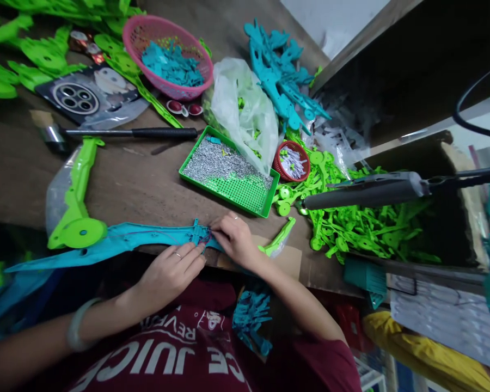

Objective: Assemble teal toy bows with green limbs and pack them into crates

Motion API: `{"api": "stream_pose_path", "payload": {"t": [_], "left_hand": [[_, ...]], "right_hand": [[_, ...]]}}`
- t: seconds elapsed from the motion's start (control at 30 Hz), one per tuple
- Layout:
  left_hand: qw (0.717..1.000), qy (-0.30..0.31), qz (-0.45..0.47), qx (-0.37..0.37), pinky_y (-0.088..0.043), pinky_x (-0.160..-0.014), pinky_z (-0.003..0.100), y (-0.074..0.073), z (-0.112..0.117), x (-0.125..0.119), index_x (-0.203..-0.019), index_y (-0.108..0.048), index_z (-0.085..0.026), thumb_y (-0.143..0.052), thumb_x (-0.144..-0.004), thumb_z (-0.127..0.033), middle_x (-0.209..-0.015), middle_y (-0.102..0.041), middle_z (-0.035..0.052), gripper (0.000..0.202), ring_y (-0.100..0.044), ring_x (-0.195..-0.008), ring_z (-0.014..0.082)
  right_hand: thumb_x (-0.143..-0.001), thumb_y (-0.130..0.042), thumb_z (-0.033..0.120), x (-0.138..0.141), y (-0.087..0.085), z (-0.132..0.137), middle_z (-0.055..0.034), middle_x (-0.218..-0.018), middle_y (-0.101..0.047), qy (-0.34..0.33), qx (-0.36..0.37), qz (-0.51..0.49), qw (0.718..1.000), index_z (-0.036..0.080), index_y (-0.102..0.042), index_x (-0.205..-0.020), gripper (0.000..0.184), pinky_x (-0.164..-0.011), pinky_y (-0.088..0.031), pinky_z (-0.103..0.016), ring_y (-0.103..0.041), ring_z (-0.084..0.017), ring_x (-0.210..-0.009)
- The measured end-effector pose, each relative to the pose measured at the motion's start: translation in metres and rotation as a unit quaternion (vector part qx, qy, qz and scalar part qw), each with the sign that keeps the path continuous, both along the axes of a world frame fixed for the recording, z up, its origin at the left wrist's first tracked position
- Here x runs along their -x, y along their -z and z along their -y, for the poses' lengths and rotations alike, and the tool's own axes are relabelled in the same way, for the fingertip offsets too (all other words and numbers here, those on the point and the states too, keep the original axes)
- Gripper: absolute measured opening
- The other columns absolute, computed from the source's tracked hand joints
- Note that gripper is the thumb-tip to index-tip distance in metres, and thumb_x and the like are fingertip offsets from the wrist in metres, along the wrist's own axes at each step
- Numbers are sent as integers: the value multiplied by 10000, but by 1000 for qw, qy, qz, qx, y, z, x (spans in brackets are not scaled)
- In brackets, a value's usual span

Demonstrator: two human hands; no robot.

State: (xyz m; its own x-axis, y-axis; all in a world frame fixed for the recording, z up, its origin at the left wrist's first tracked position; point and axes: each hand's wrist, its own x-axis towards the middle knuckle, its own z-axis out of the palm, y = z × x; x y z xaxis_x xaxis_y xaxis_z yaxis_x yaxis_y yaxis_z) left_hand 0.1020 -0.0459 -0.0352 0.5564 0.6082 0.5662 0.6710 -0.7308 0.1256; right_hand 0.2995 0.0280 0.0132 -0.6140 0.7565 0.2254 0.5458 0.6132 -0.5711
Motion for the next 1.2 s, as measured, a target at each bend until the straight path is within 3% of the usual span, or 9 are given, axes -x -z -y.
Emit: {"api": "stream_pose_path", "payload": {"t": [0.1,0.33,0.5,0.67,0.73,0.9,1.07,1.2], "left_hand": [[1000,-8,-6,0,-490,-789,365,-2,1,-1,-927,-623,-123,-430,-940,-72,-1030,-720,138,200,-653,-950,253],[1000,-3,9,8,-484,-764,359,-3,2,-1,-918,-635,-134,-402,-958,-70,-999,-718,131,246,-651,-926,242],[1000,5,10,-9,-496,-776,360,-1,3,-1,-954,-655,-115,-372,-970,-71,-978,-731,133,286,-665,-927,245],[1000,8,18,-16,-506,-800,354,0,4,-3,-958,-666,-108,-364,-976,-70,-974,-740,125,305,-674,-913,231],[1000,7,13,-17,-509,-800,354,-1,4,-4,-973,-666,-109,-373,-976,-76,-988,-742,129,296,-676,-915,231],[1000,11,1,-21,-503,-778,353,-1,6,-2,-971,-656,-113,-400,-965,-79,-1114,-730,167,258,-676,-967,247],[999,7,12,-32,-502,-820,363,1,5,-2,-968,-664,-104,-392,-971,-73,-1068,-738,158,273,-674,-955,241],[999,7,-8,-32,-503,-790,361,0,5,-3,-1009,-689,-89,-420,-963,-80,-1072,-738,153,273,-670,-934,244]], "right_hand": [[-987,-551,179,7,-6,5,-70,-1018,-681,22,16,4,1000,197,-584,-898,96,-925,-434,-405,-605,-197,-972],[-992,-397,126,22,-11,14,-108,-927,-574,47,-22,162,985,195,-521,-867,189,-832,-444,-419,-453,-248,-901],[-987,-395,108,26,-10,19,-126,-960,-562,57,-24,196,979,183,-530,-866,197,-829,-468,-427,-432,-260,-924],[-950,-411,57,35,-10,26,-147,-944,-543,68,-58,310,947,153,-569,-885,196,-785,-443,-424,-400,-292,-931],[-957,-405,66,35,-12,22,-144,-941,-542,83,-38,298,950,159,-564,-870,204,-782,-433,-417,-403,-287,-924],[-986,-478,126,18,-19,7,-73,-915,-570,48,80,130,987,182,-537,-839,168,-837,-432,-361,-490,-214,-903],[-991,-413,118,22,-16,14,-98,-894,-533,69,-10,208,976,173,-528,-791,237,-748,-384,-359,-441,-235,-875],[-911,-508,57,28,-19,2,-56,-859,-515,58,44,202,977,174,-532,-742,207,-749,-387,-340,-456,-205,-841]]}}
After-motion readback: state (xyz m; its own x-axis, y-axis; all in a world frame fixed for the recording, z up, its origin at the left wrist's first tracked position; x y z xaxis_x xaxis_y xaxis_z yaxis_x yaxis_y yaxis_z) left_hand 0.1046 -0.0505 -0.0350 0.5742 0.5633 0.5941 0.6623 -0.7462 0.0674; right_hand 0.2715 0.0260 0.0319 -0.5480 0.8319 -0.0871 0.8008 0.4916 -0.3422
